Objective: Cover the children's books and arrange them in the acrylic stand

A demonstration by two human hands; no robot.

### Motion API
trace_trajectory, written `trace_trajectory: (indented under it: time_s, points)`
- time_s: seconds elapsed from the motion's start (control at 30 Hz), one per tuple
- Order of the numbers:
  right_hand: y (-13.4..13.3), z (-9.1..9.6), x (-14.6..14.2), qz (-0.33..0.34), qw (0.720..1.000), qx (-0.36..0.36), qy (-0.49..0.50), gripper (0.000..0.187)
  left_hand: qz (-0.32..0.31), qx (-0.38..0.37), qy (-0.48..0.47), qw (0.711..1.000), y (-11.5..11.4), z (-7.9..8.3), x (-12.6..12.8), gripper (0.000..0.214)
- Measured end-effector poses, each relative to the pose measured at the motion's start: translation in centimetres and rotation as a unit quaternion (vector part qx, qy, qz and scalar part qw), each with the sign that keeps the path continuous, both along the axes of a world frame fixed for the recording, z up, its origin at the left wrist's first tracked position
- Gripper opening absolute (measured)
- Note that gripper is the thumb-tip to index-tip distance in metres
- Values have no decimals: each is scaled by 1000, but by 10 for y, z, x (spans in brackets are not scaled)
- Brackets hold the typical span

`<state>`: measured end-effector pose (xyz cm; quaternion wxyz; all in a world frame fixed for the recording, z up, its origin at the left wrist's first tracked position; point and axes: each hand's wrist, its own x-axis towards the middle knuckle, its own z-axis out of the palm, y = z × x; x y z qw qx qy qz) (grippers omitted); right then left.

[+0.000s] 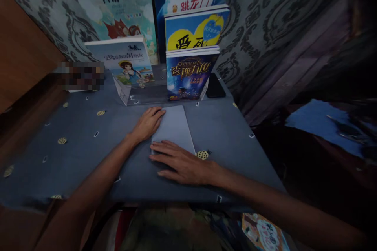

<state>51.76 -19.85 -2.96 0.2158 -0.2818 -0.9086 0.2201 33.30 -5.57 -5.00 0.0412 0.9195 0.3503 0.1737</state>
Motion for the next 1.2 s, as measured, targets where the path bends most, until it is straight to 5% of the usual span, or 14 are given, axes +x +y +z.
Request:
trace_trajectory:
  time_s: [0.3,0.47,0.6,0.7,0.87,0.93,1.03,1.2]
  points:
    - [42,-26,32,-302,952,23,-54,49,159,28,42,986,-17,6,7,38]
    - [55,-32,28,-353,929,52,-99,50,160,1,20,987,-18,13,9,38]
    - [54,-39,26,-360,923,87,-104,48,144,-96,-121,977,-5,9,5,36]
    - [54,-46,27,-364,919,111,-104,47,151,-214,-293,920,8,1,1,38]
    - [56,-52,26,-372,912,119,-125,48,180,-419,-536,711,18,-7,-7,53]
    - [56,-52,25,-371,911,121,-132,49,145,-496,-540,665,12,-6,-8,60]
    - [56,-51,26,-368,911,128,-137,49,80,-578,-484,653,0,-1,-9,69]
    - [58,-63,30,-365,914,147,-103,49,0,-618,-373,692,-11,9,-11,77]
